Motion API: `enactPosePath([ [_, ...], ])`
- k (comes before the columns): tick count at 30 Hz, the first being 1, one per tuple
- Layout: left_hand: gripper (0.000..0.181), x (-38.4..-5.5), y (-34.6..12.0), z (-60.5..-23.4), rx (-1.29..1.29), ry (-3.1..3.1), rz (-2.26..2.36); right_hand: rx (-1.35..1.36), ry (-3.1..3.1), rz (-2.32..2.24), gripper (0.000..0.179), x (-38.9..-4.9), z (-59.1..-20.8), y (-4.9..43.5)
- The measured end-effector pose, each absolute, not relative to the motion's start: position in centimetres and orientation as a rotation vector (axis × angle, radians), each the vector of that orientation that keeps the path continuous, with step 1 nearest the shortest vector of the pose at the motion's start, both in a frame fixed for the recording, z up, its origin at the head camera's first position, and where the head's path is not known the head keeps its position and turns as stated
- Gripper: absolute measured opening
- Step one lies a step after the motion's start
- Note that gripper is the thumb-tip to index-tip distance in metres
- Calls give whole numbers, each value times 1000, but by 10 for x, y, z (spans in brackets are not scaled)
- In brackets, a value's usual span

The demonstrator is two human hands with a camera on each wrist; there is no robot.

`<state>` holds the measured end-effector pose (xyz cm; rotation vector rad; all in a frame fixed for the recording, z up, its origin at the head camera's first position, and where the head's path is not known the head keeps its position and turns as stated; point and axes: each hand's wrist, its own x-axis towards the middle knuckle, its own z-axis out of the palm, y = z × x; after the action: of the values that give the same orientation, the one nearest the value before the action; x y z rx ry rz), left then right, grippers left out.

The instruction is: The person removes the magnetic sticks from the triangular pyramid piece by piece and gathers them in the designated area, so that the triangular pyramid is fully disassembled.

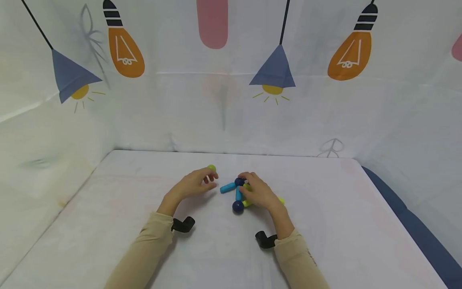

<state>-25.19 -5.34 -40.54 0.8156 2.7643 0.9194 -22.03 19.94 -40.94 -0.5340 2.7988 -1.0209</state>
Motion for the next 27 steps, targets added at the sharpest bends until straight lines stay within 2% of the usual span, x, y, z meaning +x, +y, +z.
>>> enactPosePath([
  [7, 34, -238, -22, -413, 811, 2789, 852, -569, 2801, -1029, 27, -221, -412, 193],
  [19, 18, -234, -8, -422, 825, 2854, 765, -484, 2822, -966, 28, -219, -411, 188],
  [27, 17, -237, -16, -421, 919, 2814, 731, -483, 2822, -944, 29, -220, -410, 189],
])
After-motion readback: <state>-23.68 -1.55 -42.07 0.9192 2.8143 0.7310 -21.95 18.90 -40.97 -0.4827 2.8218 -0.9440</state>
